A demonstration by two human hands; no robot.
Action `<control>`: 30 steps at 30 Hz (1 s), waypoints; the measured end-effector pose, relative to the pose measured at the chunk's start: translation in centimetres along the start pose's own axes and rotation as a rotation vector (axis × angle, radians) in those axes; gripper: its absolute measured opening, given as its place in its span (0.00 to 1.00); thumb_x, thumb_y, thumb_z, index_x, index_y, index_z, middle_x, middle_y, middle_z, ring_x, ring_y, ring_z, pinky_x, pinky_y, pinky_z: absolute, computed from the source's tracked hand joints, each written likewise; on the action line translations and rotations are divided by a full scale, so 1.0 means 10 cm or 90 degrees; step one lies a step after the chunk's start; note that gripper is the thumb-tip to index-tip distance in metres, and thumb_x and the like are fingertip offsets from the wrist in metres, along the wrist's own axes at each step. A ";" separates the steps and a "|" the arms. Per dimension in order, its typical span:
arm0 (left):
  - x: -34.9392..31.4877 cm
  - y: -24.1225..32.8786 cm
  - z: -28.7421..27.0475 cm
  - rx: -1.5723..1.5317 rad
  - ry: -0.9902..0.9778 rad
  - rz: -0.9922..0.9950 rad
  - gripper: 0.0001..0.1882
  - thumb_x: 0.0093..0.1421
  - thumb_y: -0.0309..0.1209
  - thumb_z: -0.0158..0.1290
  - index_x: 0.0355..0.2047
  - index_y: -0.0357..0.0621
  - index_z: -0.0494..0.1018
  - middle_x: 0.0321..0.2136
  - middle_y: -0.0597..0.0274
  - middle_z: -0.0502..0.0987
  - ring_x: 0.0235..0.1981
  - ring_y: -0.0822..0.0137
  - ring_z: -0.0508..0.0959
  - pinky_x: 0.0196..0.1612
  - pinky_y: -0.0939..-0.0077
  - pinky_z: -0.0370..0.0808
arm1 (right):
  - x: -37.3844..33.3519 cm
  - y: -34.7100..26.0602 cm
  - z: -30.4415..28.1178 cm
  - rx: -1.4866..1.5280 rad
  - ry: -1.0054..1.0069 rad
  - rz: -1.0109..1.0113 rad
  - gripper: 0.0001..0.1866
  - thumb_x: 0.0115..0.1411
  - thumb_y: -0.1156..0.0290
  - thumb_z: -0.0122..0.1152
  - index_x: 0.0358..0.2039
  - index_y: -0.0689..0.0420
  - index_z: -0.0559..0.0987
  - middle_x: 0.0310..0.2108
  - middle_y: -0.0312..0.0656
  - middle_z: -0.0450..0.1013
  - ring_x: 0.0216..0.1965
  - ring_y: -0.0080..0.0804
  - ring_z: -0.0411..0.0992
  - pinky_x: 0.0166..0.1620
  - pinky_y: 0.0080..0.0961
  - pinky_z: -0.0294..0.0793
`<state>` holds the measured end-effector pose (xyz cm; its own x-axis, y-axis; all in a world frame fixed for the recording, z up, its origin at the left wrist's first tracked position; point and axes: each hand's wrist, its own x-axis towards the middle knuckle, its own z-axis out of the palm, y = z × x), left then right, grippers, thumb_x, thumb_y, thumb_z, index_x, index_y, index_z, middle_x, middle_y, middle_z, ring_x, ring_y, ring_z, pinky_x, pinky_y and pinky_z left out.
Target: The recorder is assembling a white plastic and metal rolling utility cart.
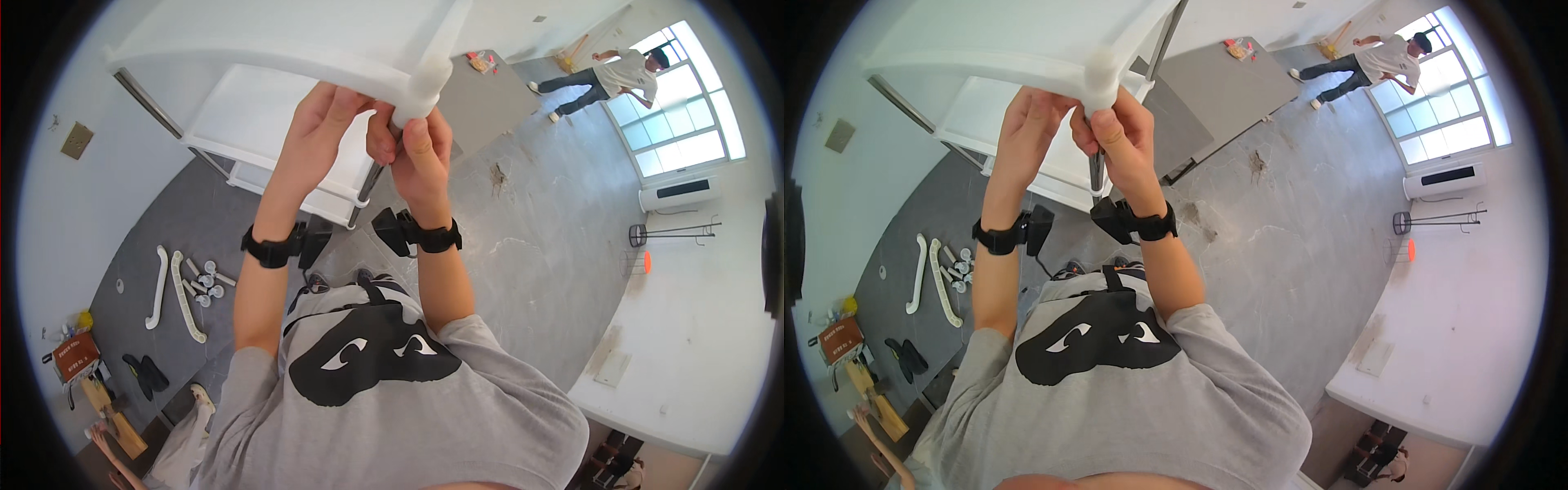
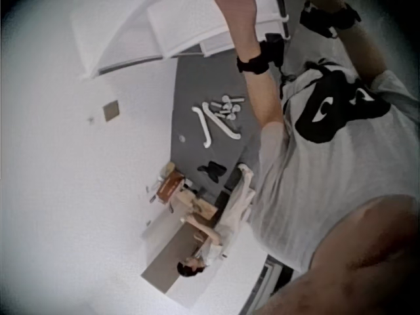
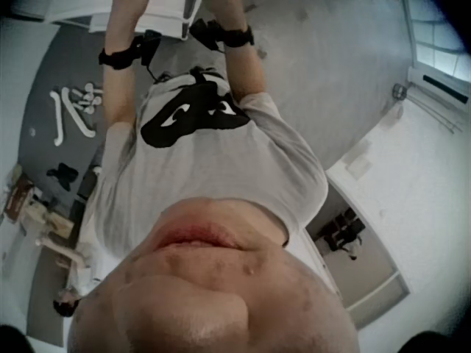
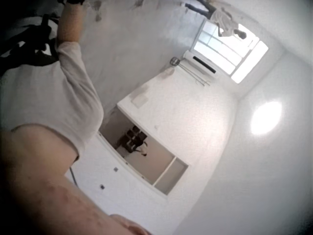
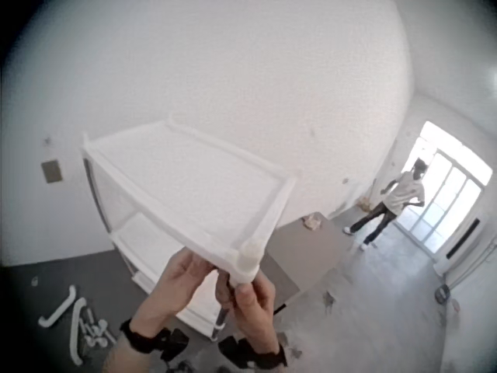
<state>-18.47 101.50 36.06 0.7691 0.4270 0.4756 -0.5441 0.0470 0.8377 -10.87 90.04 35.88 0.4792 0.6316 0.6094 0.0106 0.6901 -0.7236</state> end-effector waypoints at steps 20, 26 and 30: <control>-0.18 -0.12 0.40 0.035 -0.121 0.031 0.36 0.64 0.58 0.46 0.52 0.32 0.64 0.42 0.56 0.74 0.44 0.66 0.73 0.48 0.71 0.69 | 0.00 -0.31 -0.92 -0.409 0.233 -0.052 0.20 0.67 0.59 0.52 0.47 0.64 0.73 0.44 0.44 0.75 0.45 0.30 0.73 0.51 0.28 0.68; -0.27 -0.23 0.55 0.057 0.155 0.037 0.33 0.63 0.62 0.43 0.38 0.39 0.67 0.20 0.66 0.62 0.19 0.75 0.61 0.22 0.80 0.58 | 1.26 0.15 -1.89 -0.426 0.314 -0.172 0.22 0.69 0.58 0.46 0.50 0.65 0.73 0.48 0.44 0.74 0.49 0.29 0.69 0.54 0.27 0.66; -0.31 -0.26 0.55 0.050 0.240 0.108 0.31 0.64 0.59 0.45 0.31 0.36 0.66 0.15 0.66 0.63 0.13 0.76 0.60 0.16 0.81 0.54 | 1.49 0.41 -1.99 -0.157 0.025 0.076 0.27 0.70 0.52 0.38 0.46 0.65 0.74 0.38 0.43 0.74 0.41 0.29 0.70 0.49 0.26 0.67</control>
<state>-17.58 95.10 33.85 0.4869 0.7236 0.4892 -0.6141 -0.1147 0.7809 13.73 95.25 35.55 0.5235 0.6854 0.5061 0.1632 0.5023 -0.8491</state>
